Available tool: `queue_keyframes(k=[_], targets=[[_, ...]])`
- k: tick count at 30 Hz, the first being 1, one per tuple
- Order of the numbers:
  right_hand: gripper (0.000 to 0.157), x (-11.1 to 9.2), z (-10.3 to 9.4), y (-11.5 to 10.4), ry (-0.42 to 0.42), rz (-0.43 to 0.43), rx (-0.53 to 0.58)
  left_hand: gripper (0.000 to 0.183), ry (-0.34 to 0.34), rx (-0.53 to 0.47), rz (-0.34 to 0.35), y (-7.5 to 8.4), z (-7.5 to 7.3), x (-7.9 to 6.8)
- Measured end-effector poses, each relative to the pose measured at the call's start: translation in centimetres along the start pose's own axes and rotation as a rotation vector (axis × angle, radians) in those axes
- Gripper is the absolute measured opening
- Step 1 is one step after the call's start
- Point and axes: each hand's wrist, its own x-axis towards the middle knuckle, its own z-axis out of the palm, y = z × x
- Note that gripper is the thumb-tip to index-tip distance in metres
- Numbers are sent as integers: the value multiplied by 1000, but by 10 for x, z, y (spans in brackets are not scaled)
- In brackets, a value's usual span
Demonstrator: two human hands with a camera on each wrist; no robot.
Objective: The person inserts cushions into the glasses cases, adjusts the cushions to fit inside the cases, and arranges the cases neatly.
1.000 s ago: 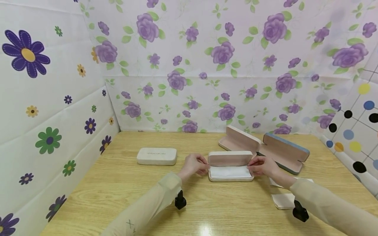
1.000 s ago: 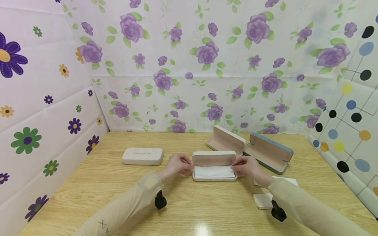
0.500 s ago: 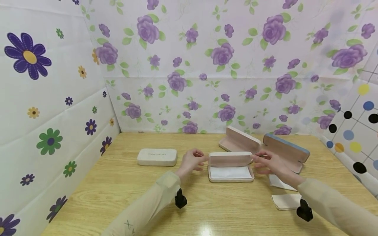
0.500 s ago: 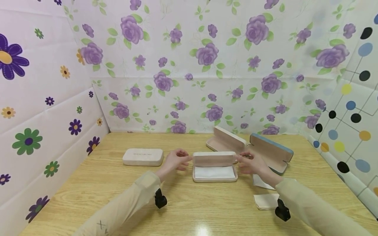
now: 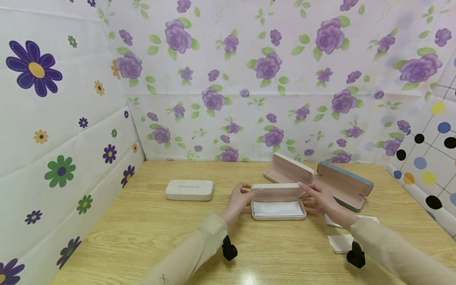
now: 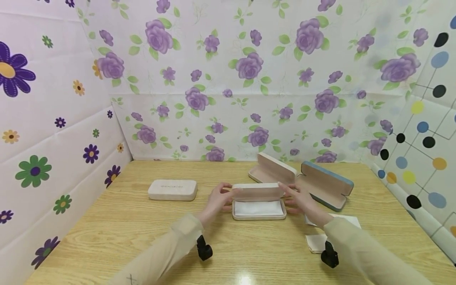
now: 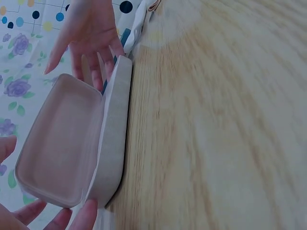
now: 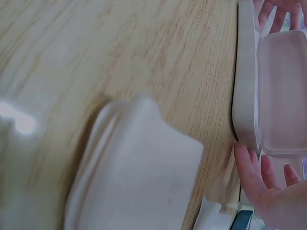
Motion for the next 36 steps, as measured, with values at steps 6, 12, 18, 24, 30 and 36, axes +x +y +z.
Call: queue_keyframes(k=[6, 12, 18, 24, 30, 36], targets=[[80, 3, 10, 1, 55, 34, -39, 56, 67, 16, 12, 1, 8, -5], [82, -5, 24, -6, 96, 52, -100, 51, 108, 46, 40, 3, 14, -5], [78, -4, 29, -11, 154, 51, -143, 45, 136, 116, 92, 4, 17, 0], [79, -2, 30, -10, 139, 24, -167, 40, 144, 153, 112, 5, 17, -1], [81, -1, 31, -10, 135, -3, -185, 46, 133, 160, 144, 6, 15, -5], [81, -2, 29, -14, 106, 21, -183, 44, 125, 157, 88, 6, 14, -1]])
